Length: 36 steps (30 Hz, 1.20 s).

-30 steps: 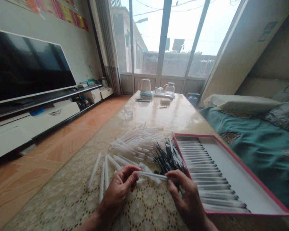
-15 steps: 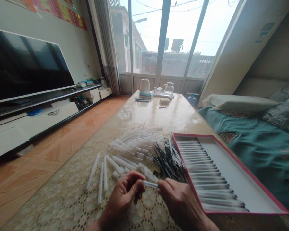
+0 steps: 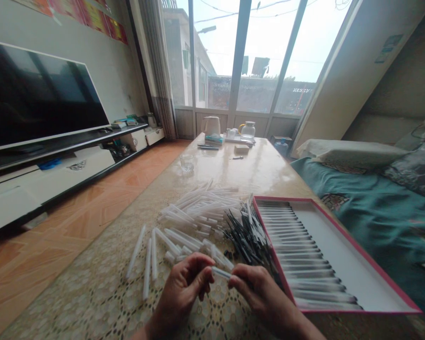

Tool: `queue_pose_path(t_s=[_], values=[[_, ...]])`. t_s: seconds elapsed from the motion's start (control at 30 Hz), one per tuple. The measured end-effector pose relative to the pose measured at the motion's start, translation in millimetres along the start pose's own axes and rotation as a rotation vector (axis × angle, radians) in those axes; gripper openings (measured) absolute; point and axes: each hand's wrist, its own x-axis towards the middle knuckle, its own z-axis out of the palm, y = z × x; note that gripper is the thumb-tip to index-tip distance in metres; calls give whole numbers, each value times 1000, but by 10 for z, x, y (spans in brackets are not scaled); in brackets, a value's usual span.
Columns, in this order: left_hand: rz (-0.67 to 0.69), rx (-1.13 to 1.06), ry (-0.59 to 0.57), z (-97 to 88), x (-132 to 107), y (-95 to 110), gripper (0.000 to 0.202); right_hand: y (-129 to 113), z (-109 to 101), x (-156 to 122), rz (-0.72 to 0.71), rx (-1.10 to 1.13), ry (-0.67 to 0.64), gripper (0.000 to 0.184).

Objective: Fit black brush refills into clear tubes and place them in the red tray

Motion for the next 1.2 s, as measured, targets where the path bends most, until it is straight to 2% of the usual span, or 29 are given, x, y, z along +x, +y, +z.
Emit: queue_pose_path(t_s=[0.13,0.2,0.33,0.43,0.5,0.6,0.77,0.9,1.03,1.13,1.2], values=[[37,71,78,-24,35,-29,43,79,-190,-29,4,-242,97,20],[27,77,99,-41,52,-40,40,148,-401,-78,55,-366,118,20],[-15,54,133,-68,83,-59,35,279,-938,-245,81,-396,247,17],[-34,64,148,-80,96,-60,32,357,-1258,-402,104,-432,208,13],[-41,69,152,-84,101,-56,32,412,-1371,-510,134,-458,161,12],[-49,65,147,-86,107,-50,32,503,-1391,-668,176,-453,89,11],[-53,67,141,-79,110,-36,29,632,-1260,-866,248,-419,1,9],[-61,43,149,-75,109,-39,29,693,-1191,-925,251,-431,-4,11],[-68,24,163,-69,112,-60,28,676,-1184,-859,243,-427,24,10],[-62,21,194,-65,108,-64,25,554,-1126,-675,210,-405,17,19],[-42,29,227,-70,101,-54,23,422,-1013,-502,162,-402,67,23]])
